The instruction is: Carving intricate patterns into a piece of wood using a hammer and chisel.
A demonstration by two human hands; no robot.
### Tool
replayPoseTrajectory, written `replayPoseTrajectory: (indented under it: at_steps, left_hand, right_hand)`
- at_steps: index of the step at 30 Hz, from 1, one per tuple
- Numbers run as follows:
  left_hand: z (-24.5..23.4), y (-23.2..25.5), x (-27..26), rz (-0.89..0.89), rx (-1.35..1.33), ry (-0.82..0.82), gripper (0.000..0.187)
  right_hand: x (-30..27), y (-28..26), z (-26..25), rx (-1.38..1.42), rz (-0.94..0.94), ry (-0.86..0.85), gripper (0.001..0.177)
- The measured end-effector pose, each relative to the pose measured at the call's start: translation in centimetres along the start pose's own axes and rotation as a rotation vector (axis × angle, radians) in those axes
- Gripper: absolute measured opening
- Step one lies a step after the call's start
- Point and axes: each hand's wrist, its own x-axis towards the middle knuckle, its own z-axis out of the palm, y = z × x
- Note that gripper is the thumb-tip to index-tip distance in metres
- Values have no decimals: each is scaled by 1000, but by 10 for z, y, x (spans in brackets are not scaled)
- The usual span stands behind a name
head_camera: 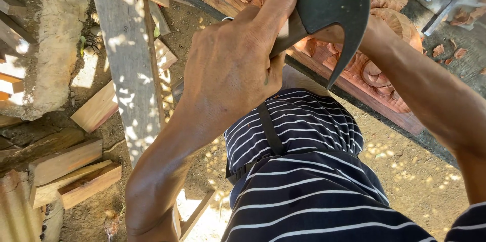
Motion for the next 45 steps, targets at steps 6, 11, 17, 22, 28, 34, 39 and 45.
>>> replayPoseTrajectory:
  at_steps: [6, 11, 17, 22, 28, 34, 39, 45]
  left_hand:
    - [5, 17, 16, 59, -9, 83, 69]
    - [43, 12, 16, -58, 271, -82, 47]
    - [27, 22, 20, 36, 140, 135, 38]
    - [39, 24, 21, -45, 177, -1, 29]
    - [40, 21, 17, -35, 183, 0, 38]
    - [29, 17, 23, -48, 233, -92, 37]
    - [-1, 17, 17, -161, 161, -226, 33]
    - [-21, -2, 4, -97, 51, -50, 59]
  right_hand:
    - [-12, 13, 1, 8, 26, -36, 15]
    - [-22, 31, 6, 20, 51, -66, 14]
    - [-37, 64, 14, 28, 90, -108, 14]
    - [-29, 41, 6, 24, 119, -148, 14]
    - [-29, 38, 10, 25, 157, -194, 14]
    - [-21, 32, 7, 2, 182, -236, 13]
    - [-18, 16, 5, -12, 212, -265, 13]
    - [-9, 6, 4, -166, 305, -80, 7]
